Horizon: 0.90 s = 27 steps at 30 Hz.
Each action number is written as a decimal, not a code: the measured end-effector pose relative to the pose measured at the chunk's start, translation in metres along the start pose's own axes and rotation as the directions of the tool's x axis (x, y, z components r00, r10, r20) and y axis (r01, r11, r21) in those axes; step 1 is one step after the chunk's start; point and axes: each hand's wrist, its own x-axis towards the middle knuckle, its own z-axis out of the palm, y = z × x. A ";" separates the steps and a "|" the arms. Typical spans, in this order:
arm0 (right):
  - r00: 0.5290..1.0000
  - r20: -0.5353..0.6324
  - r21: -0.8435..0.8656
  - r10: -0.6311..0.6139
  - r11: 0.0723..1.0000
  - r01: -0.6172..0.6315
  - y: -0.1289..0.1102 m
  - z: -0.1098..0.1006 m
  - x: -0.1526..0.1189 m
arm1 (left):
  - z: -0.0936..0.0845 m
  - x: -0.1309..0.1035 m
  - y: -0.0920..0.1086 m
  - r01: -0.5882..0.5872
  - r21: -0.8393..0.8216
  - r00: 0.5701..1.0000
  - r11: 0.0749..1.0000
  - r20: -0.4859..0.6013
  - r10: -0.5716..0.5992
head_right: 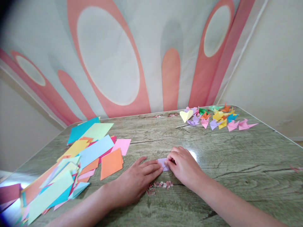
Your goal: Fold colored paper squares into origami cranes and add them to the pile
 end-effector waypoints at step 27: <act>0.954 -0.030 -0.048 -0.299 0.954 0.298 0.003 -0.011 -0.016 | -0.003 0.000 0.000 -0.012 -0.027 1.000 1.000 0.020 0.012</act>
